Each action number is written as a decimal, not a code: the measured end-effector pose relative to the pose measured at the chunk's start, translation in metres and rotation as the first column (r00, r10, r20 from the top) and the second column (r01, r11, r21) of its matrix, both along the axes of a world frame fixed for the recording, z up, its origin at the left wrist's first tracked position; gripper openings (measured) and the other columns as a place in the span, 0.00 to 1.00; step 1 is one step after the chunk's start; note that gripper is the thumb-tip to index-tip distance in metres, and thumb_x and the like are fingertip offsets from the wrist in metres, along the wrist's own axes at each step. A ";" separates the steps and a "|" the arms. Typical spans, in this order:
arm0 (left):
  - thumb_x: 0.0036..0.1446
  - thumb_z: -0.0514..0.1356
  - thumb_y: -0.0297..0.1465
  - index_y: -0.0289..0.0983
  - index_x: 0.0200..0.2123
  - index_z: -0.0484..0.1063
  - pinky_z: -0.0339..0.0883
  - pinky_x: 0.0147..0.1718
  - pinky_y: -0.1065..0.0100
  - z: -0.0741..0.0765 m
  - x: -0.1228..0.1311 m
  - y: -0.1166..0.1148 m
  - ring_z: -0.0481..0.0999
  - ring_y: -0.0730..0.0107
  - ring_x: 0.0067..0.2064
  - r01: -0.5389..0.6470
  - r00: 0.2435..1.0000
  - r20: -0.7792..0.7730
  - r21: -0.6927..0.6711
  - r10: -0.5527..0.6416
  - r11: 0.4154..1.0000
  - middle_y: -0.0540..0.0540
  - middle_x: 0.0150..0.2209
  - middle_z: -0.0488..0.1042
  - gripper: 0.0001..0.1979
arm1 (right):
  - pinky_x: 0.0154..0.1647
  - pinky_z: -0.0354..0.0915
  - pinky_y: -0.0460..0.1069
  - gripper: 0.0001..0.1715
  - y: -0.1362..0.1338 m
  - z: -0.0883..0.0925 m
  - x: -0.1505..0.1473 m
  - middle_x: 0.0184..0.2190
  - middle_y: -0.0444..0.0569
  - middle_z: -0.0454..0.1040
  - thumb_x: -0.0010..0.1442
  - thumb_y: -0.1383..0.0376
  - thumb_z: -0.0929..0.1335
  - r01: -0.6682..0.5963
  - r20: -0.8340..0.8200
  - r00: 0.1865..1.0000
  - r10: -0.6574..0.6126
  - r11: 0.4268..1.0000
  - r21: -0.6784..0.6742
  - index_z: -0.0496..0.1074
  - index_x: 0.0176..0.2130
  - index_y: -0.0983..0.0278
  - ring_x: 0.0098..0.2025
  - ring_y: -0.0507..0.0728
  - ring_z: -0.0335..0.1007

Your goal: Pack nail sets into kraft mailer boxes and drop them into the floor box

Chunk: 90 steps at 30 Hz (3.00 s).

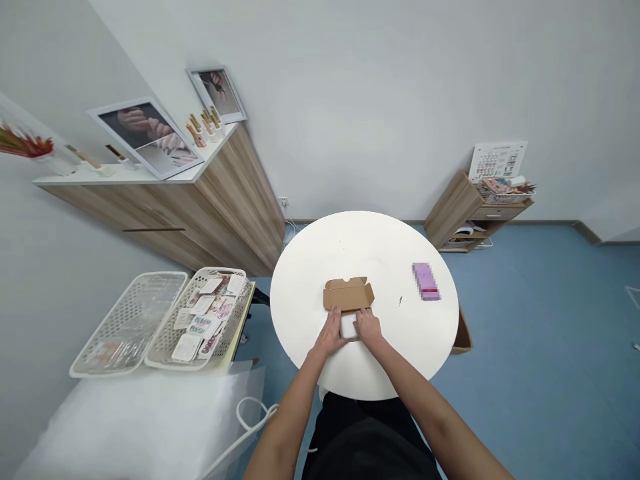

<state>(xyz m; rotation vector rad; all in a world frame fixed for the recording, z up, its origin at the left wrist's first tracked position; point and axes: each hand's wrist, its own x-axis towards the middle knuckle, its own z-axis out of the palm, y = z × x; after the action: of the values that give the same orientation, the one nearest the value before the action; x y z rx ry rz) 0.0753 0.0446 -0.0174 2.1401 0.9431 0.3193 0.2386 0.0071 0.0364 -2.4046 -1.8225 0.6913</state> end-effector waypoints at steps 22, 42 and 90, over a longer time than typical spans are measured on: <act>0.58 0.53 0.36 0.40 0.63 0.47 0.71 0.51 0.57 0.019 0.024 0.019 0.64 0.57 0.60 -0.675 0.640 -0.009 -0.484 0.768 0.557 0.35 0.60 0.56 0.31 | 0.40 0.67 0.48 0.23 0.032 -0.010 0.085 0.48 0.55 0.75 0.59 0.48 0.62 0.608 -0.769 0.227 -0.597 0.704 -0.367 0.66 0.43 0.62 0.43 0.56 0.73; 0.61 0.49 0.33 0.43 0.61 0.44 0.67 0.55 0.57 0.037 0.032 0.017 0.69 0.63 0.58 -0.429 0.764 0.191 -0.563 0.616 0.706 0.41 0.59 0.66 0.26 | 0.57 0.61 0.55 0.28 0.011 0.006 0.068 0.54 0.51 0.72 0.60 0.64 0.55 0.395 -0.749 0.605 -0.272 0.919 -0.015 0.65 0.57 0.61 0.57 0.59 0.64; 0.54 0.60 0.29 0.42 0.65 0.58 0.69 0.53 0.54 0.016 -0.025 -0.006 0.73 0.52 0.56 -0.249 0.916 0.180 -0.449 0.360 0.858 0.37 0.69 0.48 0.34 | 0.34 0.71 0.48 0.22 -0.047 0.031 0.078 0.49 0.53 0.75 0.59 0.50 0.68 0.376 -0.771 0.331 -0.544 0.825 -0.421 0.75 0.47 0.60 0.40 0.56 0.75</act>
<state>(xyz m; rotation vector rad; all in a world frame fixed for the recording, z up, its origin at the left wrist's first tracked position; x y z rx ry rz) 0.0507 0.0386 -0.0015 1.5117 1.0879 0.4929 0.3168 -0.0394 0.0673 -1.8093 -0.5988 1.6218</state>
